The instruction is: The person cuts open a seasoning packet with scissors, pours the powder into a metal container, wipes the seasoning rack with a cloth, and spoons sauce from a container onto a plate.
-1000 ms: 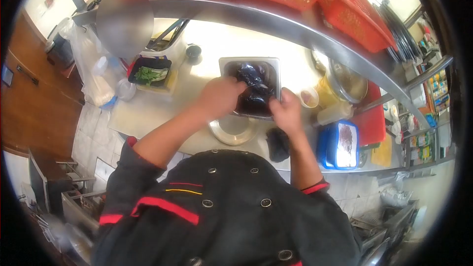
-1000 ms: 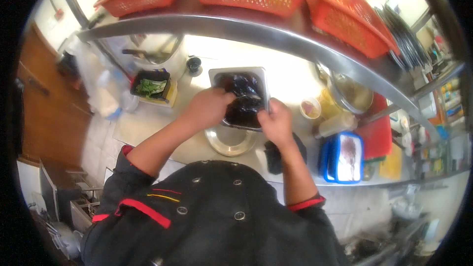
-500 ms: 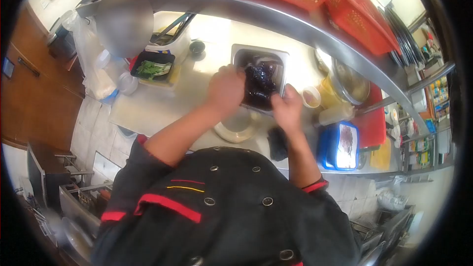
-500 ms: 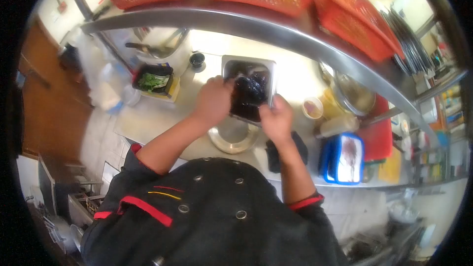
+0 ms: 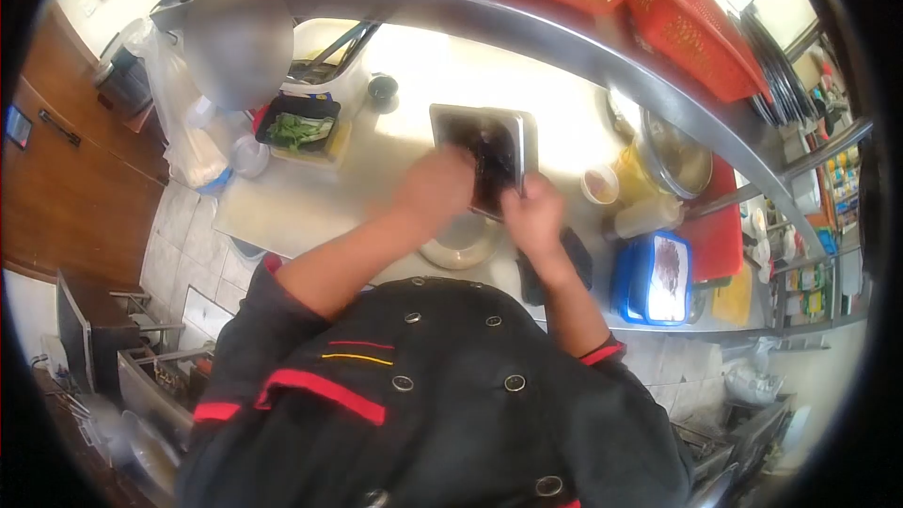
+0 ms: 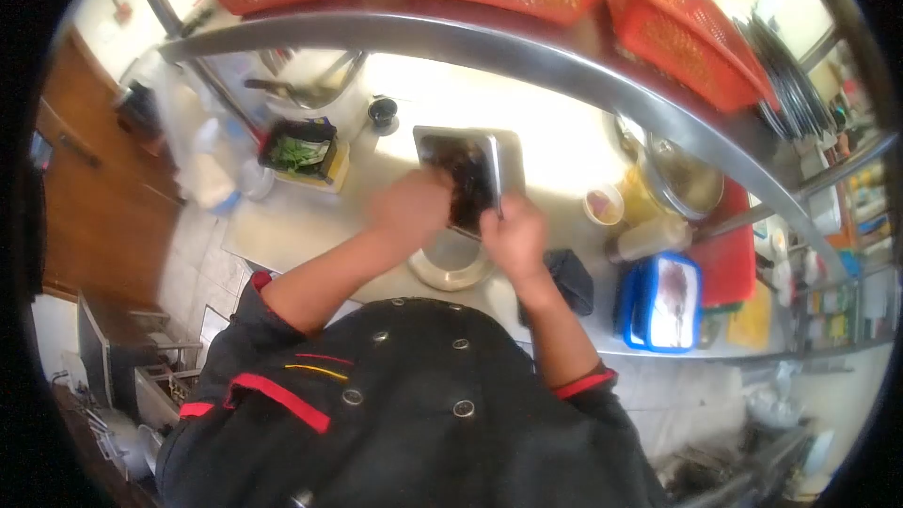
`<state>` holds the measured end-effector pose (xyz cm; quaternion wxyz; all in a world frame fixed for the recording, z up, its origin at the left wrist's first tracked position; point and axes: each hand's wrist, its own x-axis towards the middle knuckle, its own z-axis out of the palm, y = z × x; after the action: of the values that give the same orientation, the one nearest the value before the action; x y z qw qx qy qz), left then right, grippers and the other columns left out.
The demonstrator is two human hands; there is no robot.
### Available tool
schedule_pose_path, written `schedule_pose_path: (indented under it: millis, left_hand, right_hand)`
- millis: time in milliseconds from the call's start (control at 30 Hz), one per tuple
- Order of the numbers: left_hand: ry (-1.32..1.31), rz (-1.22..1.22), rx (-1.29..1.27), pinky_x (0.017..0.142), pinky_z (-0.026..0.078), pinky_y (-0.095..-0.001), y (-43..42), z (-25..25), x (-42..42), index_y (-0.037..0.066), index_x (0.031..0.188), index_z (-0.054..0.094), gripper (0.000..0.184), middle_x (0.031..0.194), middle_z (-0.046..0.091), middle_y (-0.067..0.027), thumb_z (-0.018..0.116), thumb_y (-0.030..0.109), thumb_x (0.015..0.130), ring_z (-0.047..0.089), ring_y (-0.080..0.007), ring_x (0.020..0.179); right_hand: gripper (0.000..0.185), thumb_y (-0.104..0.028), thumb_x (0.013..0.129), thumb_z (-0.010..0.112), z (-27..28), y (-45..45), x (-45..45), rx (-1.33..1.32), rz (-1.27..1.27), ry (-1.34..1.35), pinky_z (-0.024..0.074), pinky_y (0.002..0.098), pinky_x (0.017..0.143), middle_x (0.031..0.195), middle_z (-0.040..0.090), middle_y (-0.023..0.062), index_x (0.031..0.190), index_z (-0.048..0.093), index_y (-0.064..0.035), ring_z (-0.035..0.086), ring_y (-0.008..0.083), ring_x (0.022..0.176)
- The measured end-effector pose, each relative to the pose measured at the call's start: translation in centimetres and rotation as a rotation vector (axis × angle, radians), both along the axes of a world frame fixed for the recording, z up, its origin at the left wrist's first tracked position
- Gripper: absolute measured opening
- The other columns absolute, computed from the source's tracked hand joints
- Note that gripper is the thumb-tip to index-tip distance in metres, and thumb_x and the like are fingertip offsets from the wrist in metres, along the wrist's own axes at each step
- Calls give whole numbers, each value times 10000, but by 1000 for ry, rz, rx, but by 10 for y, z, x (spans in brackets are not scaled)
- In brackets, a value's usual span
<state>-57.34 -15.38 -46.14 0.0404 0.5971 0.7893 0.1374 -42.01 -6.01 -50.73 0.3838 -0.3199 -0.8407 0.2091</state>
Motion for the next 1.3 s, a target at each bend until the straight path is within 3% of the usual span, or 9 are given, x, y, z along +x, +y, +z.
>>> schedule_pose_path:
  millis: [200,300,367,500,600,833,900,1133,1300]
  left_hand:
    - [32,4,92,768,511,-465,-8,7,-6,43,970,619,182,997,636,-192,501,113,850,627,-357,886]
    - [-47,35,107,772,507,-458,-4,-3,-16,60,1029,632,225,988,634,-184,509,108,846,623,-357,908]
    - [-101,5,109,777,504,-462,-2,-51,-22,62,1061,632,253,977,631,-178,517,101,840,620,-359,910]
    - [-68,-37,130,805,498,-472,-11,-39,-16,57,1127,631,316,960,631,-173,533,99,829,617,-361,913]
    - [-139,23,372,804,501,-462,-12,-16,-13,52,1099,644,302,939,637,-178,537,97,821,620,-363,896]
    - [-129,-68,232,751,512,-442,-18,-44,-10,56,1079,665,306,882,630,-174,556,85,794,619,-362,859]
    - [-148,48,507,739,515,-451,-16,-39,-14,57,1064,676,306,874,631,-172,572,90,779,622,-356,847]
    - [-76,-82,294,694,513,-437,-34,-55,-11,68,1056,685,310,858,628,-133,588,91,762,619,-322,822]
    - [-59,-123,499,659,505,-414,-45,-44,25,51,1039,696,320,809,578,-110,594,69,736,589,-313,771]
  right_hand:
    - [144,-105,740,636,-18,0,18,117,44,-9,468,449,591,697,547,198,715,527,-13,546,410,648]
    - [135,-101,746,634,-15,0,21,-3,60,31,469,441,602,706,548,192,725,530,-17,550,395,655]
    - [131,-99,750,632,-18,5,21,-9,52,32,470,436,600,701,546,189,728,531,-17,551,385,646]
    - [125,-88,757,620,-20,9,27,-22,32,20,467,421,595,691,542,185,721,526,-16,556,357,624]
    - [140,-95,763,617,-25,8,27,-78,48,39,466,417,591,681,542,183,718,517,-7,561,341,614]
    - [140,-117,766,613,-37,14,26,-79,93,78,470,412,594,667,540,183,744,543,2,560,341,609]
    - [138,-124,765,612,-35,7,26,-103,84,55,467,412,595,670,542,185,750,551,-1,561,342,613]
    - [157,-146,773,614,-29,5,17,-80,85,50,464,423,594,687,551,193,735,547,-9,557,358,620]
    - [173,-125,761,613,-19,-3,11,13,60,-35,455,448,592,669,522,196,690,509,-7,533,389,623]
